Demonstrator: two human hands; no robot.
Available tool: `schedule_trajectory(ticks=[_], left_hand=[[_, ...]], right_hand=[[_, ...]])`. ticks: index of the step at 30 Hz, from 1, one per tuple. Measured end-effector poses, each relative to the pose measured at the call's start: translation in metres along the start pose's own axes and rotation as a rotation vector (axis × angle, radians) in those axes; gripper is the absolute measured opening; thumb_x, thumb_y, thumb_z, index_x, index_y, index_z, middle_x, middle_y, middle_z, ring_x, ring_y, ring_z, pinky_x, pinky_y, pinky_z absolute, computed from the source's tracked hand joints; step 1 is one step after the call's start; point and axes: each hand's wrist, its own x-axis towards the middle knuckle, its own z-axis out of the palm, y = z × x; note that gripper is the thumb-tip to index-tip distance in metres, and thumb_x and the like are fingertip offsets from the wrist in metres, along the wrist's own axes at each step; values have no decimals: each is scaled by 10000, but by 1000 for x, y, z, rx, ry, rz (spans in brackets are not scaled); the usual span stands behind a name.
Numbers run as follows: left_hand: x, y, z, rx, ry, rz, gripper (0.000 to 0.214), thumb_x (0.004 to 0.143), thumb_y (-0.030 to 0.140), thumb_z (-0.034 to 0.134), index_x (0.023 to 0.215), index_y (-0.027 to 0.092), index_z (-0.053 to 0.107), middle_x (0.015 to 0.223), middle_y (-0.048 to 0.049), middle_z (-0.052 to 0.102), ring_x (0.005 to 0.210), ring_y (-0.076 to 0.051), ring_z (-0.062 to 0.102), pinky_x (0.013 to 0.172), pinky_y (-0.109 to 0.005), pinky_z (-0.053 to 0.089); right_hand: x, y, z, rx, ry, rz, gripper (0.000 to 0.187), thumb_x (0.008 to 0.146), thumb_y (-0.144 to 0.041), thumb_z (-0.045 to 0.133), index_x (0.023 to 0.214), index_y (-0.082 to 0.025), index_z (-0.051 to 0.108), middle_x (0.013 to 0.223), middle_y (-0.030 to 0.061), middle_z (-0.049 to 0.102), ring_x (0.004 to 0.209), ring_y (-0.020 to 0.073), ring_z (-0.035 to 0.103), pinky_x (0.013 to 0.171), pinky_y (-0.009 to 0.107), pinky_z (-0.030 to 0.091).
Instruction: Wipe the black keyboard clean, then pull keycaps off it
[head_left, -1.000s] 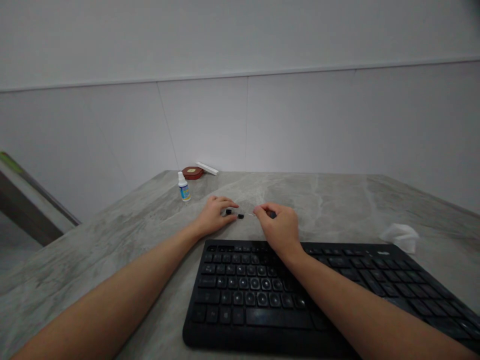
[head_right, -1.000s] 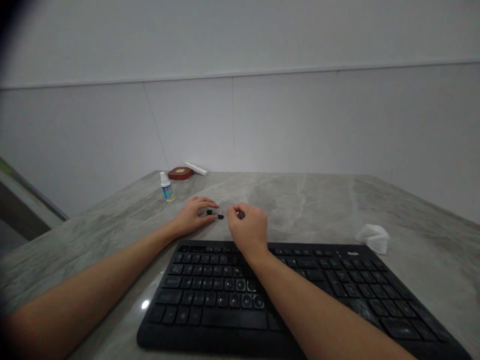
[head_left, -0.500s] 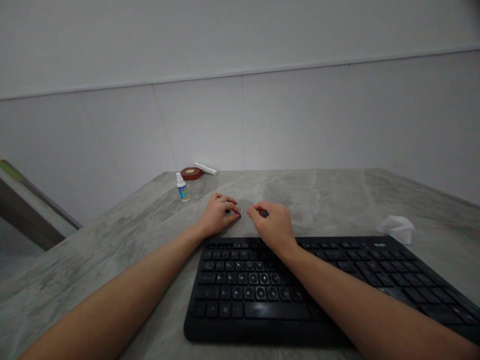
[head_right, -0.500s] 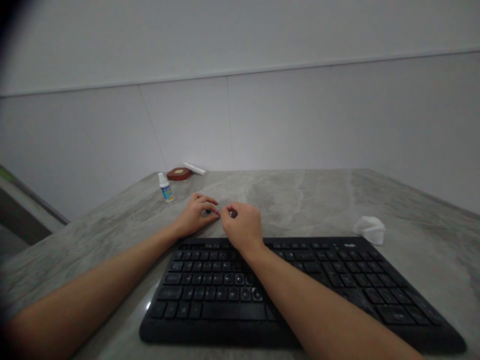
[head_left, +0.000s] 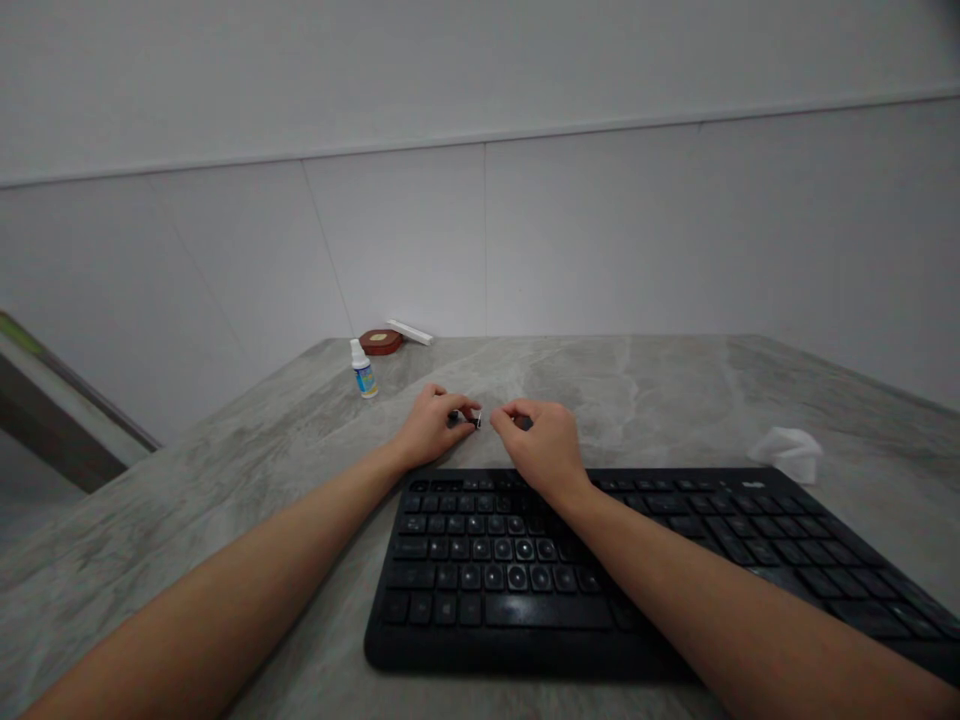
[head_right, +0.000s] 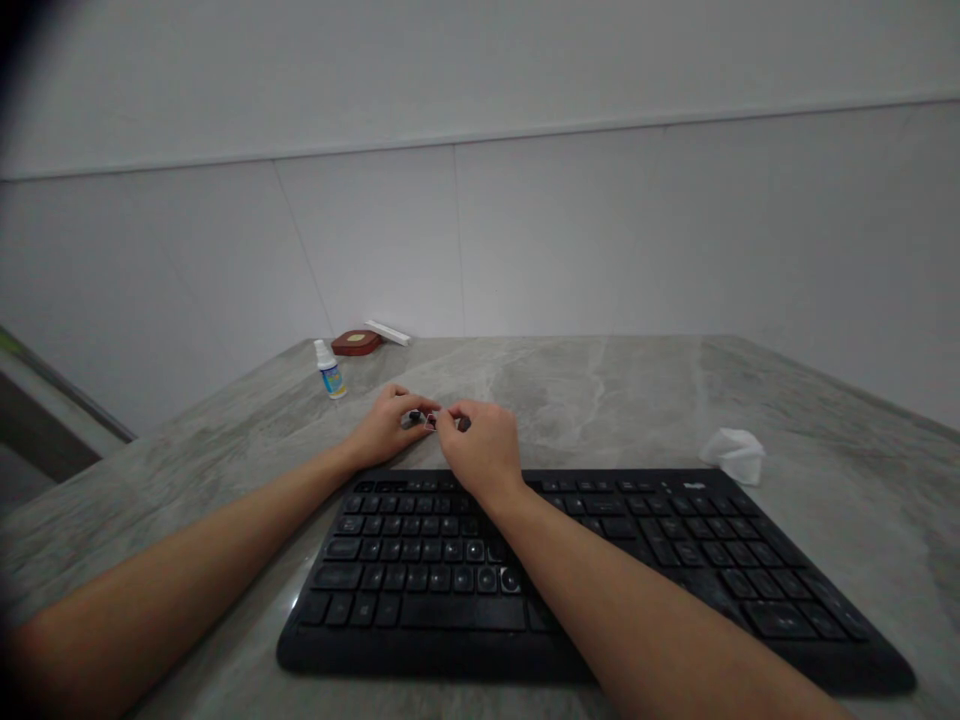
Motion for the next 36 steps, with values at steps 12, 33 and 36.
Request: schedule_trajectory(ticks=[12,33,36], left_hand=[[1,-1,2,24,44,-80,306,820,132,666,1108,224,709,986,-11,752,944,-247,515,902,-395,434],[2,-7,5,83,33,-118,197,918,267,654,1084,161,667,1049,-60,674,1047,-243,607,957,-473,452],[2,-6,5,86,28,-122,205,924,281,649,1091,161,663,1052,-63,672,1044,-243,609,952,-473,457]], right_hand=[[0,-1,-2,-3,-4,-21,221,793,-227,589,634,-188,739,565,15,656,546,144,552,580,273,351],[-1,-1,-1,-18,-7,-25,232,787,-224,582,607,-183,723,524,5,613,523,139,524,558,271,328],[-1,-2,-2,-18,-8,-25,233,785,-220,579,607,-183,726,523,5,615,523,140,525,561,272,330]])
